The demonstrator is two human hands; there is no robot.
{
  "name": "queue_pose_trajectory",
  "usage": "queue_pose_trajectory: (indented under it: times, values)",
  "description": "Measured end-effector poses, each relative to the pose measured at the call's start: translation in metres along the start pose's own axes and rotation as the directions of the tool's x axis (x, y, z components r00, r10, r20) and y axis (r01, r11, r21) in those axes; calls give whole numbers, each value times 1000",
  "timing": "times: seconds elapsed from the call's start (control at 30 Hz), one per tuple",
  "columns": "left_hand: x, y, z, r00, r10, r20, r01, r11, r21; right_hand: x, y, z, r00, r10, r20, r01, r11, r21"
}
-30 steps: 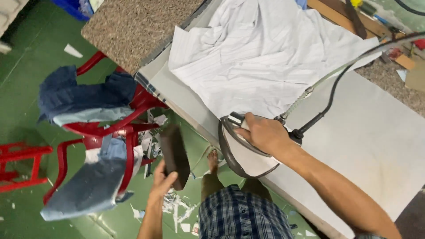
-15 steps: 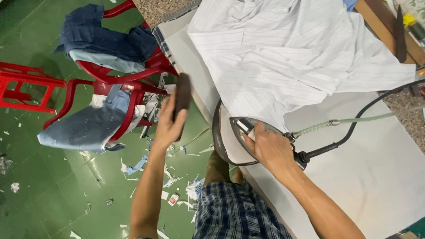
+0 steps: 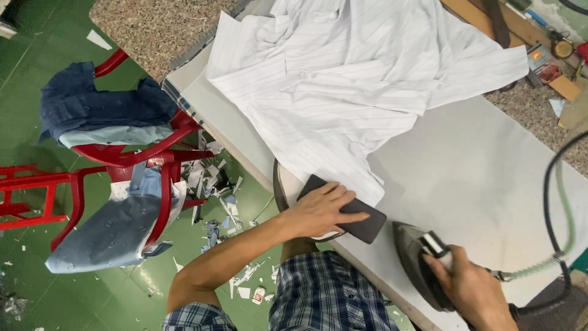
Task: The person irons a white shirt on a table using a steam iron and a wooden pressing block. They repeatedly smooth the fabric, press sections with the iron, and reposition the shirt to treat different areas.
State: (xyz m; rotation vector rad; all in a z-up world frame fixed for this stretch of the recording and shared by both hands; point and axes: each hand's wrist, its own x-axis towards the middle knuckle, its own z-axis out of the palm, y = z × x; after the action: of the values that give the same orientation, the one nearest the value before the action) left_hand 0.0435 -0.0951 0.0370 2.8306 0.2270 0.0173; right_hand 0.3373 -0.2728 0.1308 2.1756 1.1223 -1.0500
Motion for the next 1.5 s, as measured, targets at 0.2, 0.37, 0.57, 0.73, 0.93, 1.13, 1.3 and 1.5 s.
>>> queue_pose_trajectory:
  times: [0.2,0.37,0.57,0.73,0.93,1.13,1.3,1.5]
  values:
    - [-37,-84,-41,904,-427,29,425,903,64,24,44,35,957,136,-256,-53,951,306]
    - [-92,-98,-32,776,-508,-374,596,785,168,30,43,36,954,144,-263,-39,929,367]
    - [-25,5,-25,882,-442,-163,441,896,-42,36,40,35,927,199,-317,-31,884,466]
    - [-19,-18,-13,857,-508,82,512,858,-41,56,46,38,880,79,-469,73,952,298]
    - [-153,-25,8,557,-725,-405,796,605,13,34,-32,-58,956,60,-287,-19,990,142]
    - [-227,0,37,0,-969,-247,624,193,-757,58,-166,-118,834,-500,-236,439,858,-266]
    - [-226,18,58,-101,-991,84,-381,-39,-924,76,-258,-130,706,-709,9,629,620,-469]
    - [-163,18,-12,-306,-824,477,-547,-258,-797,47,-277,-139,652,-756,56,659,529,-535]
